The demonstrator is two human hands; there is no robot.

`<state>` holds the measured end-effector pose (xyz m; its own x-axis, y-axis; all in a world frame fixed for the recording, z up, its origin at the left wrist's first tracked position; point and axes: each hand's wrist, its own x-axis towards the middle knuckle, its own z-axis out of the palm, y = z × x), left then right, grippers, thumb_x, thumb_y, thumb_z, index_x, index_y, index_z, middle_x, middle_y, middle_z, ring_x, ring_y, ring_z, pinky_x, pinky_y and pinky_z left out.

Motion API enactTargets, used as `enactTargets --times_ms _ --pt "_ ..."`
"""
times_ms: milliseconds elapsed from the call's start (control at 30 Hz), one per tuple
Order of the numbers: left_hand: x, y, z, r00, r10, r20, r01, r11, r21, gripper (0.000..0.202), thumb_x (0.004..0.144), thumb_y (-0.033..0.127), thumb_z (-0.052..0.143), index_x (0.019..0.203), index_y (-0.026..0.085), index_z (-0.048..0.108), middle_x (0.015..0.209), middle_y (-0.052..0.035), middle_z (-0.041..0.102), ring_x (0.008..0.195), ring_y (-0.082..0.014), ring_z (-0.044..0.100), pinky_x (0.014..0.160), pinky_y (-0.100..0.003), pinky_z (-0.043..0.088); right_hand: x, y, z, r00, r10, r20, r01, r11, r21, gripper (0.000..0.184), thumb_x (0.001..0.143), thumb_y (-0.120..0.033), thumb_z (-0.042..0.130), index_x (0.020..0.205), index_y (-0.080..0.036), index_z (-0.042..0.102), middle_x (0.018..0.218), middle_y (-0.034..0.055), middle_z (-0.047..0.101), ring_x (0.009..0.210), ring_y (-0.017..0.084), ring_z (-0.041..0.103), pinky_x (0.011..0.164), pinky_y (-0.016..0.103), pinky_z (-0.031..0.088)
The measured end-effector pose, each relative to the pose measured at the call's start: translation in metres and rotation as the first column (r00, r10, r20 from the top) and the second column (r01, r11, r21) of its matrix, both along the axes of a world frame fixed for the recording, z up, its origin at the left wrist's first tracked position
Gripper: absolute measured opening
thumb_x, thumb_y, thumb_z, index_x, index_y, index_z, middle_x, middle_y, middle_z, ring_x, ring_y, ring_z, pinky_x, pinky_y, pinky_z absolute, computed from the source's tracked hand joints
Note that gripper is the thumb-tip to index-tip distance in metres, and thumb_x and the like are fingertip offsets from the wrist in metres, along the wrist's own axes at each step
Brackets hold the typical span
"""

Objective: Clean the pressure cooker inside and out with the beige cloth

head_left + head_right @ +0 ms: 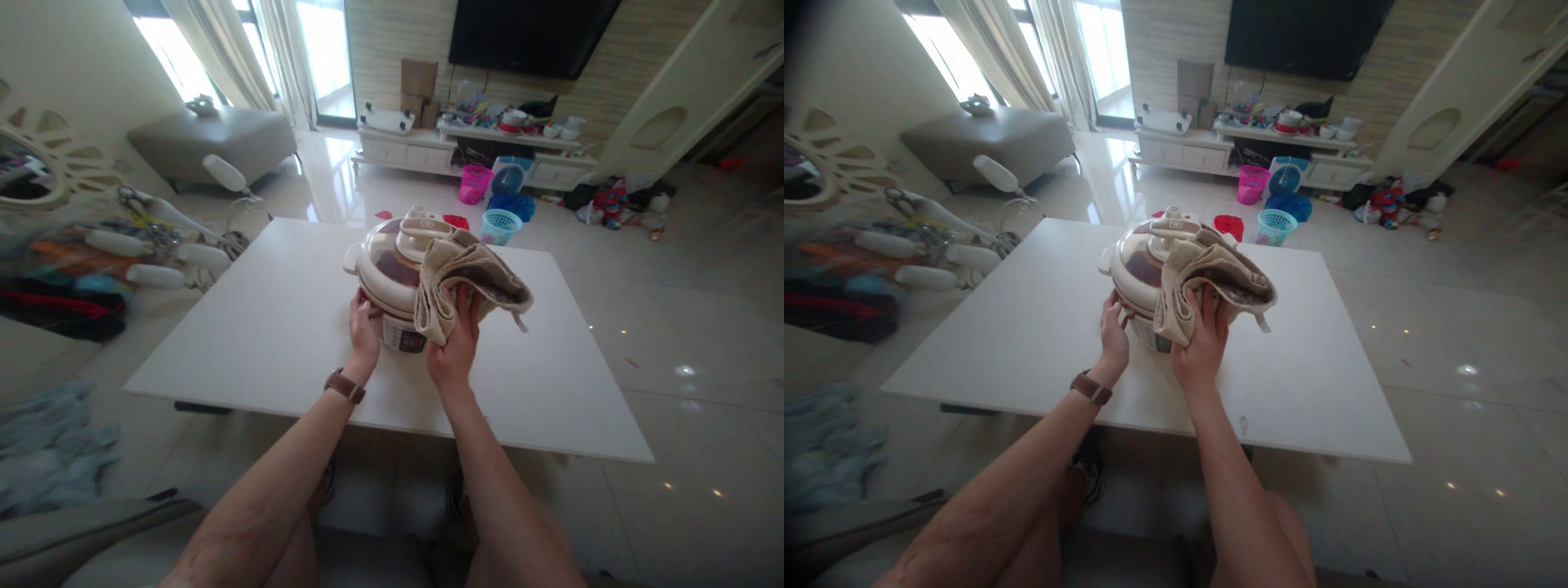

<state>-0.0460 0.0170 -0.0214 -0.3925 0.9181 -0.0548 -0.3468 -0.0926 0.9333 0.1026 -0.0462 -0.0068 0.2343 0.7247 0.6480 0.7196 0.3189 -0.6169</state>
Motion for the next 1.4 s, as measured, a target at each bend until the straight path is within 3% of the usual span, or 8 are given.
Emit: enactTargets --times_ms 200,367,500,700,900,1000,1167,1400 --pt "-0.005 0.000 0.003 0.998 -0.054 0.013 0.054 0.999 -0.002 0.043 0.096 0.029 0.055 0.136 0.021 0.068 0.144 -0.0106 0.069 0.134 -0.0241 0.064 0.108 -0.034 0.055 0.034 0.042 0.026 0.994 -0.075 -0.078 0.078 0.996 0.038 0.057 0.098 -0.039 0.053 0.152 -0.022 0.058 0.154 0.0147 0.061 0.150 0.029 0.053 0.127 0.053 0.040" --pt "-0.013 -0.002 0.006 0.988 -0.152 0.038 0.152 0.988 0.004 0.043 0.097 0.028 0.054 0.137 0.019 0.066 0.141 -0.0113 0.070 0.129 -0.0232 0.066 0.107 -0.035 0.056 0.053 0.077 0.061 0.993 -0.107 -0.046 0.100 0.987 -0.128 0.050 0.095 -0.040 0.059 0.141 -0.022 0.066 0.142 0.0135 0.070 0.137 0.033 0.062 0.121 0.055 0.045" --pt "-0.016 -0.003 0.011 0.983 -0.174 0.061 0.176 0.984 -0.015 0.042 0.095 0.027 0.056 0.134 0.019 0.067 0.137 -0.0108 0.071 0.124 -0.0235 0.068 0.107 -0.037 0.056 0.025 0.053 0.069 0.986 -0.085 0.146 0.109 0.980 -0.166 0.054 0.097 -0.033 0.053 0.149 -0.020 0.061 0.150 0.0150 0.066 0.141 0.033 0.059 0.124 0.054 0.041" --pt "-0.019 -0.003 0.019 0.978 -0.171 0.116 0.180 0.981 -0.067 0.039 0.094 0.027 0.055 0.129 0.021 0.069 0.125 -0.0085 0.076 0.119 -0.0240 0.071 0.103 -0.039 0.059 -0.014 0.003 0.043 0.909 -0.035 0.416 0.090 0.989 -0.114 0.064 0.094 -0.023 0.055 0.157 -0.025 0.056 0.166 0.0116 0.053 0.156 0.033 0.045 0.131 0.058 0.029" --pt "-0.023 -0.009 0.026 0.968 -0.195 0.161 0.210 0.974 -0.086 0.039 0.093 0.026 0.056 0.129 0.022 0.070 0.126 -0.0098 0.076 0.117 -0.0251 0.073 0.097 -0.041 0.062 0.024 0.017 0.025 0.992 -0.028 -0.123 0.026 1.000 -0.015 0.059 0.098 -0.036 0.056 0.154 -0.019 0.056 0.160 0.0148 0.059 0.153 0.025 0.051 0.131 0.049 0.034" --pt "-0.021 -0.011 0.025 0.970 -0.188 0.154 0.200 0.978 -0.066 0.040 0.092 0.025 0.058 0.130 0.022 0.069 0.135 -0.0105 0.073 0.126 -0.0257 0.069 0.102 -0.040 0.060 0.011 0.003 0.005 0.910 -0.111 -0.399 0.096 0.994 -0.057 0.065 0.097 -0.050 0.059 0.152 -0.015 0.055 0.161 0.0190 0.056 0.154 0.027 0.048 0.131 0.050 0.034" --pt "-0.014 -0.009 0.018 0.976 -0.160 0.149 0.170 0.984 -0.061 0.044 0.091 0.026 0.058 0.133 0.021 0.067 0.134 -0.0109 0.073 0.127 -0.0258 0.068 0.103 -0.040 0.059 -0.026 -0.025 -0.034 0.862 -0.092 -0.499 0.028 0.991 -0.135 0.067 0.090 -0.053 0.065 0.147 -0.017 0.060 0.160 0.0184 0.057 0.157 0.029 0.045 0.134 0.054 0.027" --pt "0.009 -0.002 0.012 0.990 -0.010 0.142 0.019 0.998 -0.061 0.043 0.091 0.028 0.057 0.134 0.022 0.063 0.131 -0.0103 0.071 0.121 -0.0219 0.068 0.096 -0.029 0.058 -0.002 0.017 -0.038 0.562 -0.337 -0.755 0.220 0.941 -0.256 0.064 0.090 -0.064 0.065 0.135 -0.019 0.067 0.142 0.0128 0.071 0.145 0.027 0.059 0.125 0.048 0.044"
